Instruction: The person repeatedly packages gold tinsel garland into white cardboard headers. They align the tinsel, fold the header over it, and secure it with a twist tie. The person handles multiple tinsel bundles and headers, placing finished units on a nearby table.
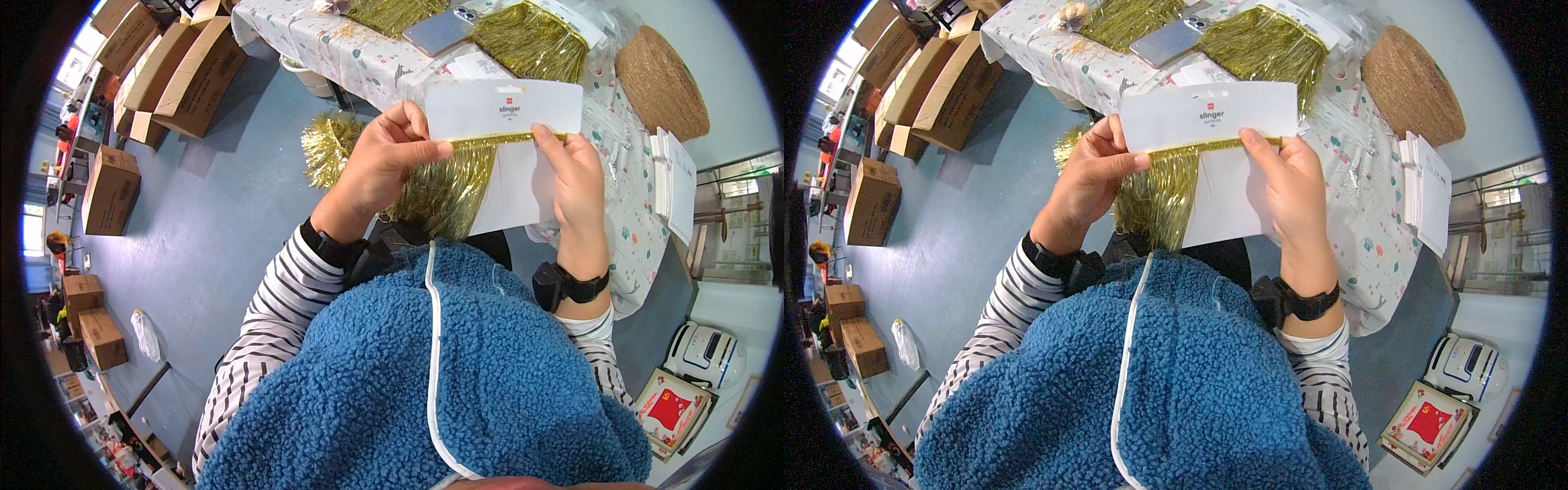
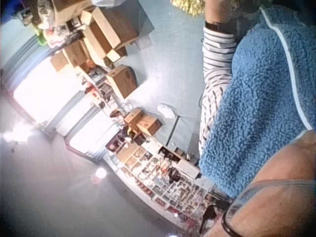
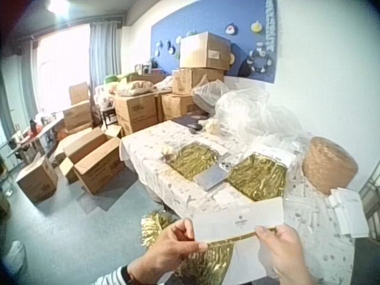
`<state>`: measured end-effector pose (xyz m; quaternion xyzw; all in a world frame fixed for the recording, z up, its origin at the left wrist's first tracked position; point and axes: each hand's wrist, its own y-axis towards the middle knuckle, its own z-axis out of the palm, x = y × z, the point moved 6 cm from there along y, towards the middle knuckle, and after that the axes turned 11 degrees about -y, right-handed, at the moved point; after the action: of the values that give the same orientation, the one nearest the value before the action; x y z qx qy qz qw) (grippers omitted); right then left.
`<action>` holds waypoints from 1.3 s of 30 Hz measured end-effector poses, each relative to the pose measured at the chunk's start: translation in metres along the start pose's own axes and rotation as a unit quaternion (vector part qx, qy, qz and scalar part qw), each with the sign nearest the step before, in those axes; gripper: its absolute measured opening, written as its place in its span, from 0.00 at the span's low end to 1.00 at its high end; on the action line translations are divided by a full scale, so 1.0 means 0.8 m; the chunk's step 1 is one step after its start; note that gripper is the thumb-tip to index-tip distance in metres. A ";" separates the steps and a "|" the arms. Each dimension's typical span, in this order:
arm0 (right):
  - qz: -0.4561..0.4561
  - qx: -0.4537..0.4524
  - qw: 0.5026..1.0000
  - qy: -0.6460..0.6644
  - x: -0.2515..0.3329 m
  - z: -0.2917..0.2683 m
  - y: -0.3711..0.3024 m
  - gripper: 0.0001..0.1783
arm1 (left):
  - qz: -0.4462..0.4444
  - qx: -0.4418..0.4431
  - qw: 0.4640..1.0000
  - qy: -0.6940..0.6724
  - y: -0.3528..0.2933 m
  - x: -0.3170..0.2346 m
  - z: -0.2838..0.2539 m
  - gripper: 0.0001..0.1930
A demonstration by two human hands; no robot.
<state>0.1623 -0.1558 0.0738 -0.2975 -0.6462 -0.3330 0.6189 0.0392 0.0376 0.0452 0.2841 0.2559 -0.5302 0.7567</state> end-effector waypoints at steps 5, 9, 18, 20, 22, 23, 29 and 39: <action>-0.204 -0.243 0.857 -0.406 0.042 0.007 0.000 0.27 | 0.110 -0.083 0.990 0.026 0.001 -0.023 -0.004 0.14; -0.257 -0.119 0.888 -0.362 0.055 0.063 -0.022 0.21 | 0.191 -0.112 0.966 0.134 -0.014 -0.037 0.016 0.14; -0.257 -0.072 0.922 -0.280 0.064 0.096 -0.035 0.13 | 0.213 -0.051 0.952 0.214 -0.025 -0.030 0.063 0.14; -0.243 -0.075 0.921 -0.294 0.062 0.094 -0.035 0.10 | 0.191 -0.054 0.954 0.227 -0.024 -0.025 0.065 0.14; -0.243 -0.104 0.914 -0.308 0.063 0.090 -0.036 0.11 | 0.177 -0.062 0.957 0.220 -0.022 -0.019 0.065 0.14; -0.240 -0.112 0.915 -0.306 0.063 0.088 -0.036 0.11 | 0.170 -0.061 0.960 0.212 -0.020 -0.017 0.064 0.14; -0.208 -0.168 0.910 -0.318 0.068 0.052 -0.034 0.11 | 0.133 -0.039 0.952 0.274 -0.017 -0.020 0.052 0.11; -0.209 -0.213 0.909 -0.292 0.076 0.001 -0.033 0.14 | 0.098 -0.018 0.909 0.405 -0.019 -0.051 0.020 0.10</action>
<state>0.1378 -0.1726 0.1326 -0.3643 -0.7592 -0.4829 0.2405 0.0139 0.0492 0.0822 0.4845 0.5202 -0.2880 0.6416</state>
